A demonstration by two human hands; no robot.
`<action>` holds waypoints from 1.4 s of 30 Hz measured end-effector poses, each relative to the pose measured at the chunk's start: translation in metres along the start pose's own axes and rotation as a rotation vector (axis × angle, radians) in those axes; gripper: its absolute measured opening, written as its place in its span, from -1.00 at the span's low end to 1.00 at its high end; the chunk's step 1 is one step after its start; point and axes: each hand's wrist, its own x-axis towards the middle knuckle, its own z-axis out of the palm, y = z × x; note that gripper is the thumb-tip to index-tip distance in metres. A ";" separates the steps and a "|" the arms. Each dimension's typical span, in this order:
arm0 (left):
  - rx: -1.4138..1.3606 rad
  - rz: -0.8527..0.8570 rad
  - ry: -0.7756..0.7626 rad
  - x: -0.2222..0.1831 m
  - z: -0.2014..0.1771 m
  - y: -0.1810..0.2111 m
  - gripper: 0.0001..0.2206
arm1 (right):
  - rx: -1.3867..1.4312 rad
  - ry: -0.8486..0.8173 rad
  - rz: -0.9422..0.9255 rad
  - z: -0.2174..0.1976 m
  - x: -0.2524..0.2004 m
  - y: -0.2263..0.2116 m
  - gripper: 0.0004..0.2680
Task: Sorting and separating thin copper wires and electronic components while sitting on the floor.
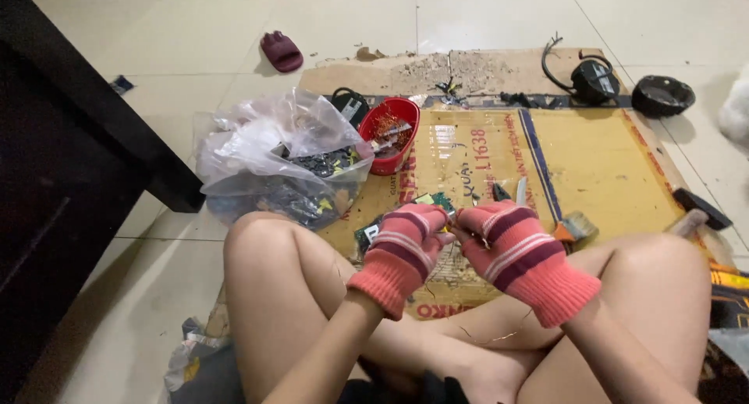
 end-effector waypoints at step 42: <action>-1.556 -0.446 0.100 -0.037 0.079 -0.009 -0.75 | 0.619 0.284 0.546 0.054 -0.013 -0.045 -0.90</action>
